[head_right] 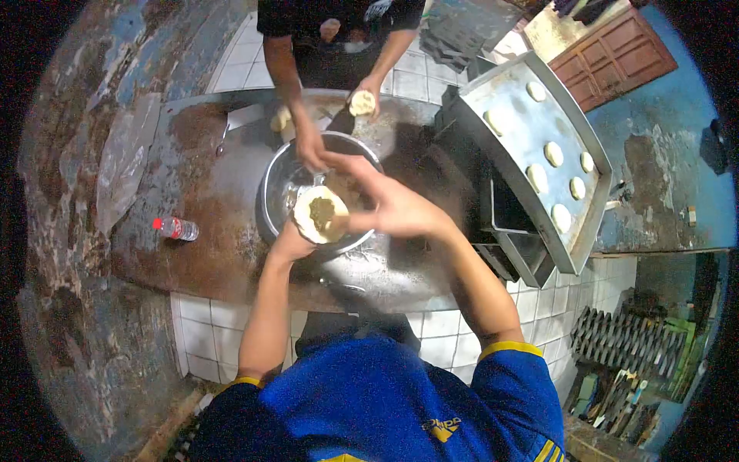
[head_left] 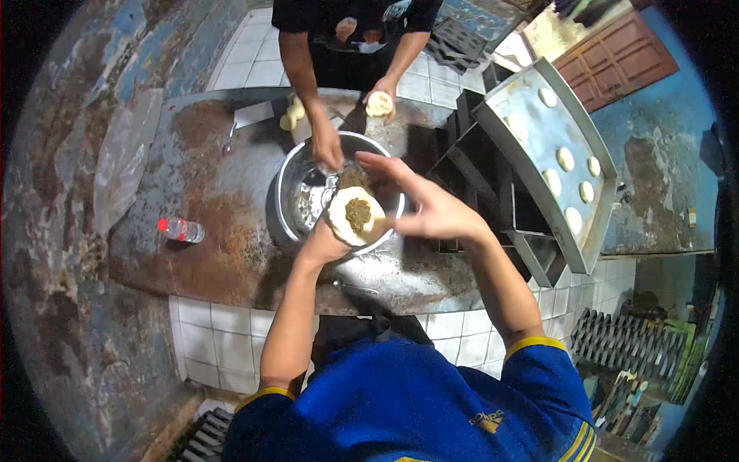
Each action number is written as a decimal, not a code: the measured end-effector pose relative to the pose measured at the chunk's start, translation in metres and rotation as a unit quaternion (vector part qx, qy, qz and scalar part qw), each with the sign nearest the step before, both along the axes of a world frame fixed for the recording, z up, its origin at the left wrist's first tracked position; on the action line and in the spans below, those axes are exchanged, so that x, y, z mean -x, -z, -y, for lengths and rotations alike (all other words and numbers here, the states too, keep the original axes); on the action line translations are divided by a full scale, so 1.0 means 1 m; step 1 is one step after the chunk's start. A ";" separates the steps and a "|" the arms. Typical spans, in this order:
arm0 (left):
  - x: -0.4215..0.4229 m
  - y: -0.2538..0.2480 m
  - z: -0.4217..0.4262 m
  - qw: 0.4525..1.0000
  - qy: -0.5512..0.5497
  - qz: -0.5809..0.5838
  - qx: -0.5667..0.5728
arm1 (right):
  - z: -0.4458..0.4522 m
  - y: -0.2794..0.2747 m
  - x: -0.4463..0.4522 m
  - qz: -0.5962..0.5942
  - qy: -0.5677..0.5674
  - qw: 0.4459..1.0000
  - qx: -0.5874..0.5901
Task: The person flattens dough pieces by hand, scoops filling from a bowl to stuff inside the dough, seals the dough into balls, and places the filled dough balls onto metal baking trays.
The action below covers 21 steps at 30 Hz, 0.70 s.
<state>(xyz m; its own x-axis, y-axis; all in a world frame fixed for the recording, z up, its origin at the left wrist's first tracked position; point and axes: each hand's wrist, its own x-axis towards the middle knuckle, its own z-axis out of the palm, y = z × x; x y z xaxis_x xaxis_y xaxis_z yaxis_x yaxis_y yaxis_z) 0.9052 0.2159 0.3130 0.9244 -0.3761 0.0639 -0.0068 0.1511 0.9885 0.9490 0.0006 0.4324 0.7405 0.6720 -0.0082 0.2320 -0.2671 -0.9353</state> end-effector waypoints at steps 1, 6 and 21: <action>-0.001 -0.006 0.003 1.000 0.011 0.003 0.015 | -0.001 -0.024 0.012 0.154 -0.018 0.984 0.089; -0.003 -0.052 0.024 0.983 0.137 -0.037 -0.118 | 0.007 -0.050 0.047 0.277 -0.004 0.933 0.231; 0.112 -0.122 0.176 0.998 0.057 0.021 -0.003 | 0.174 -0.058 0.178 0.007 0.210 0.969 -0.133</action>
<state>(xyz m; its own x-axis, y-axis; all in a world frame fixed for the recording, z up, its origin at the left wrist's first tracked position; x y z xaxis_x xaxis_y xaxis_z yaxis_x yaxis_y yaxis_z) 0.7930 0.0399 0.4351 0.8718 -0.4799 0.0983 -0.0309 0.1464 0.9887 0.7715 -0.1736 0.4909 0.9476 0.2893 0.1351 0.1677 -0.0909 -0.9816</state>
